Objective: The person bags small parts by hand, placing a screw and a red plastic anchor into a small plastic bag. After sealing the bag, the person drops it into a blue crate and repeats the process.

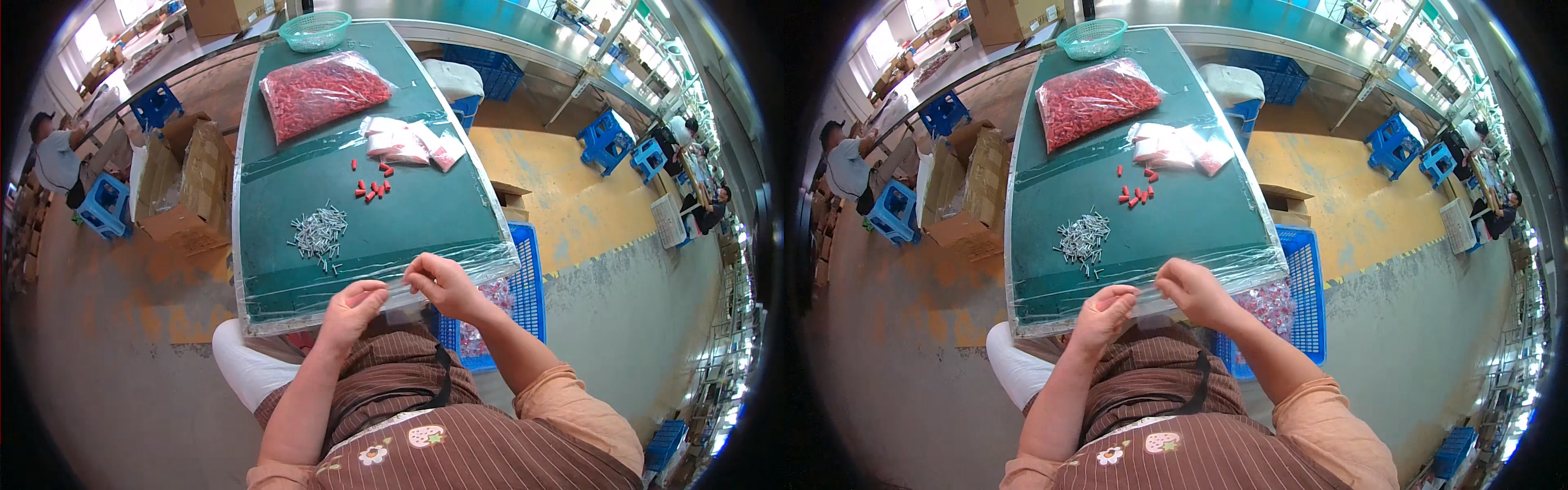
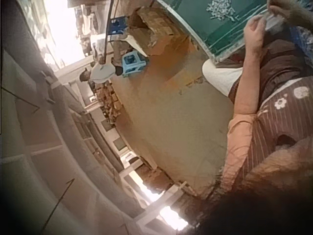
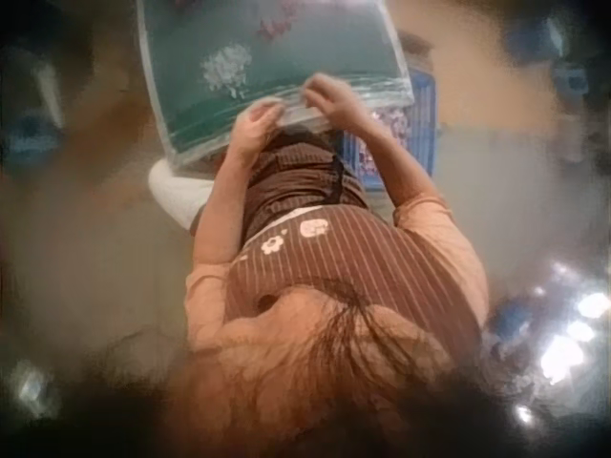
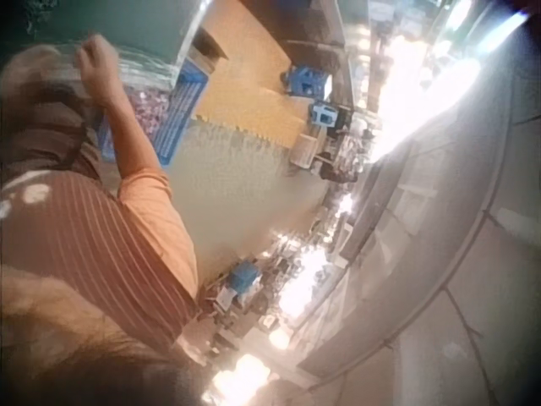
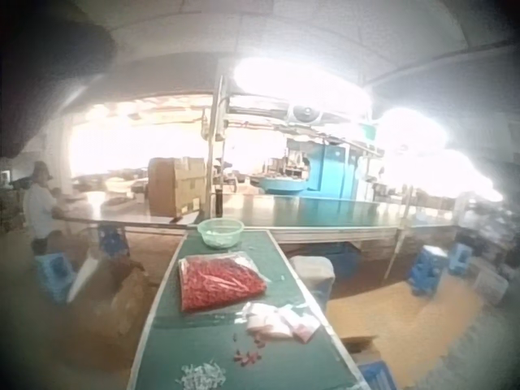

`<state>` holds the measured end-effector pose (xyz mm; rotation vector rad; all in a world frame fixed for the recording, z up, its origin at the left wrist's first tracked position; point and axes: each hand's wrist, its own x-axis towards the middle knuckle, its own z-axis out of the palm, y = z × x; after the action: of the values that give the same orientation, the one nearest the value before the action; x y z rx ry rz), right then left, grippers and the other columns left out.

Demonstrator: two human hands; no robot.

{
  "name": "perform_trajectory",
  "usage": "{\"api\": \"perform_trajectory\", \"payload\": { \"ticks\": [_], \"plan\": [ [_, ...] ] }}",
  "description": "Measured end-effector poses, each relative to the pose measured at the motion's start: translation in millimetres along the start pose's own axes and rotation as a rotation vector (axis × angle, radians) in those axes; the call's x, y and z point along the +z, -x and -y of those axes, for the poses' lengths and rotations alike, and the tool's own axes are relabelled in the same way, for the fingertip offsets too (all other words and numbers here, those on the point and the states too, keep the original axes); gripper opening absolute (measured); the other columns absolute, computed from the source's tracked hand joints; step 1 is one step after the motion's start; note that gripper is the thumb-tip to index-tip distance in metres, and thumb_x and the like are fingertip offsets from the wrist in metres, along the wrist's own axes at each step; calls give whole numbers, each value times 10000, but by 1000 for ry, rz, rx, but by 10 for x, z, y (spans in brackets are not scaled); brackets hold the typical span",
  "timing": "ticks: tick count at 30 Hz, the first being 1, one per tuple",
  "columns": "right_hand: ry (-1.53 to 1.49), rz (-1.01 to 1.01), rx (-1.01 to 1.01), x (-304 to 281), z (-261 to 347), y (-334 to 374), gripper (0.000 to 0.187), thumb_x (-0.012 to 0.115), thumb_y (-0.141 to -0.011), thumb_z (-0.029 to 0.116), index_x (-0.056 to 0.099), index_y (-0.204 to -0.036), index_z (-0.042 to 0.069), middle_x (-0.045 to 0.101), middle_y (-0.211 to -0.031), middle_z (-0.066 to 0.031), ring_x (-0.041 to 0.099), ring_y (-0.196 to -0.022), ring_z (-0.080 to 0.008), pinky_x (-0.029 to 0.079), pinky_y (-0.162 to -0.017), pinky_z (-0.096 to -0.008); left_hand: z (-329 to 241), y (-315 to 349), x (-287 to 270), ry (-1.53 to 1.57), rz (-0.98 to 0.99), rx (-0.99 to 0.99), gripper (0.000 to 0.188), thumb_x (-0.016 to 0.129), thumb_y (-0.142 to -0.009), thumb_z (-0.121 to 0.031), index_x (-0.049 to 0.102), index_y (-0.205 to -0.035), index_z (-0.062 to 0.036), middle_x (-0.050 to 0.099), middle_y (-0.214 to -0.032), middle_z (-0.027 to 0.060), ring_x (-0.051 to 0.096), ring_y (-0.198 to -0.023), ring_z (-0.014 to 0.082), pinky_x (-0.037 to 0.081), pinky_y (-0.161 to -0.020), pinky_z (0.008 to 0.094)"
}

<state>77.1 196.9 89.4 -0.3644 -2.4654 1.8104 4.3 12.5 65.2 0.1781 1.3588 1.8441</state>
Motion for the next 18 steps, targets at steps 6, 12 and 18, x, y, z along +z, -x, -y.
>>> {"api": "perform_trajectory", "payload": {
  "ticks": [6,12,18],
  "plan": [
    [513,284,-215,-1,228,-24,162,551,-866,196,594,-897,42,615,-874,-171,589,-871,-365,472,-738,-421,-3,-123,-134,-484,77,112,125,678,-822,-108,670,-875,5,628,-750,-21,548,-663,40,444,-562,201],
    [398,264,-135,62,230,-32,163,588,-851,183,595,-915,33,626,-875,-163,602,-846,-347,477,-724,-400,-94,-77,-104,-742,35,213,147,678,-813,-120,675,-867,17,631,-742,-13,531,-655,32,426,-546,197],
    [430,207,-253,138,117,-104,133,631,-843,140,594,-900,25,623,-800,-127,609,-738,-274,479,-644,-342,-82,-55,-115,-465,-23,-26,162,681,-822,-133,689,-896,11,659,-791,5,562,-688,49,449,-597,199]
  ]
}}
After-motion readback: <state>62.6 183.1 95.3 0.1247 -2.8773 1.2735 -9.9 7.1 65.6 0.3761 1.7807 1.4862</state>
